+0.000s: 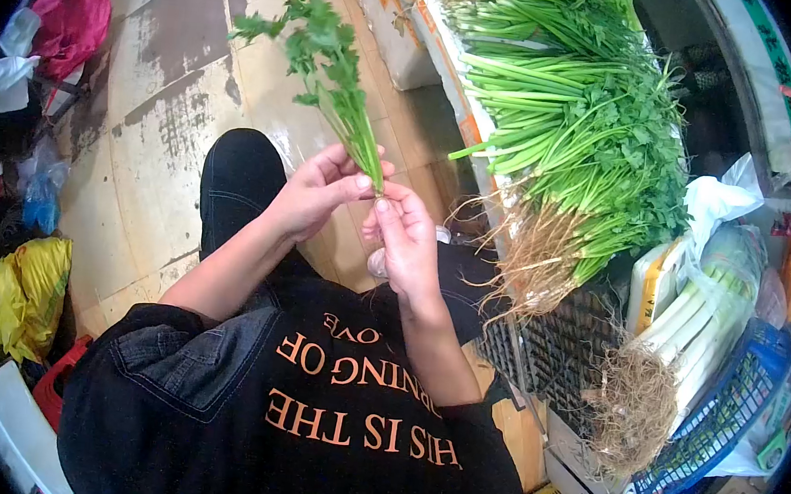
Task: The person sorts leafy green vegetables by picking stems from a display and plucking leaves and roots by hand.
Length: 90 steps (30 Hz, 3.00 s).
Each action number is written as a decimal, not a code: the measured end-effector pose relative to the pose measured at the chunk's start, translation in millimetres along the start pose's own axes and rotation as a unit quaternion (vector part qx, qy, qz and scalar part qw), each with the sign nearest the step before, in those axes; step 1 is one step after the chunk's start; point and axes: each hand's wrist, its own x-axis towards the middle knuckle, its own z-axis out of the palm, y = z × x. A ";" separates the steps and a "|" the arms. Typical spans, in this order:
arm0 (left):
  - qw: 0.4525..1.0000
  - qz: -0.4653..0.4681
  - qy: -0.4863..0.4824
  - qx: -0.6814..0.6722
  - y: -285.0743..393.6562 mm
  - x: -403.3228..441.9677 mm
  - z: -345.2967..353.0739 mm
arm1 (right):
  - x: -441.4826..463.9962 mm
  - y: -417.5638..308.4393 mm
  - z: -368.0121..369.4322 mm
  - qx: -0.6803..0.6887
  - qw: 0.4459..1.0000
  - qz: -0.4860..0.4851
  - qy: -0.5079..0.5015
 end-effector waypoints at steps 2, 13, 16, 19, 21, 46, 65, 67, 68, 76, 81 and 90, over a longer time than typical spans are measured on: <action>1.000 -0.003 0.005 -0.004 3.5 -0.8 4.8 | 0.6 0.2 -0.9 0.000 1.000 -0.016 0.006; 0.999 -0.018 0.029 -0.012 10.3 -4.6 7.4 | 1.9 3.2 4.5 -0.171 0.967 -0.178 0.070; 0.997 -0.028 0.055 -0.053 14.4 -7.7 6.9 | -0.8 -0.6 2.6 -0.221 0.955 -0.175 0.091; 0.995 -0.019 0.065 -0.068 15.5 -10.5 6.7 | -2.6 -4.5 3.8 -0.202 0.965 -0.146 0.082; 0.996 -0.015 0.069 -0.062 16.9 -12.0 8.4 | -3.4 -6.5 6.3 -0.171 0.973 -0.132 0.076; 0.984 -0.060 0.069 -0.150 12.2 -24.6 0.9 | -6.3 -6.0 -2.5 -0.359 0.902 -0.221 0.093; 0.993 -0.026 0.102 -0.051 15.0 -23.2 -15.3 | 3.5 -5.0 -10.2 -0.205 0.961 -0.133 0.133; 0.992 -0.041 0.116 -0.036 14.2 -23.7 -15.7 | 2.2 -4.6 -10.7 -0.212 0.960 -0.135 0.127; 0.991 -0.048 0.122 -0.029 14.0 -23.2 -15.8 | 2.0 -4.9 -10.6 -0.224 0.956 -0.144 0.122; 0.984 -0.036 0.174 -0.031 16.7 -20.9 -35.8 | 3.8 -9.1 -7.7 -0.171 0.952 -0.172 0.186; 0.980 -0.001 0.188 -0.059 24.9 -19.7 -51.5 | -4.4 -26.6 10.7 -0.184 0.958 -0.179 0.125; 0.978 0.031 0.202 -0.049 39.2 -10.5 -71.7 | 14.0 15.7 -13.1 -0.214 0.959 -0.108 0.152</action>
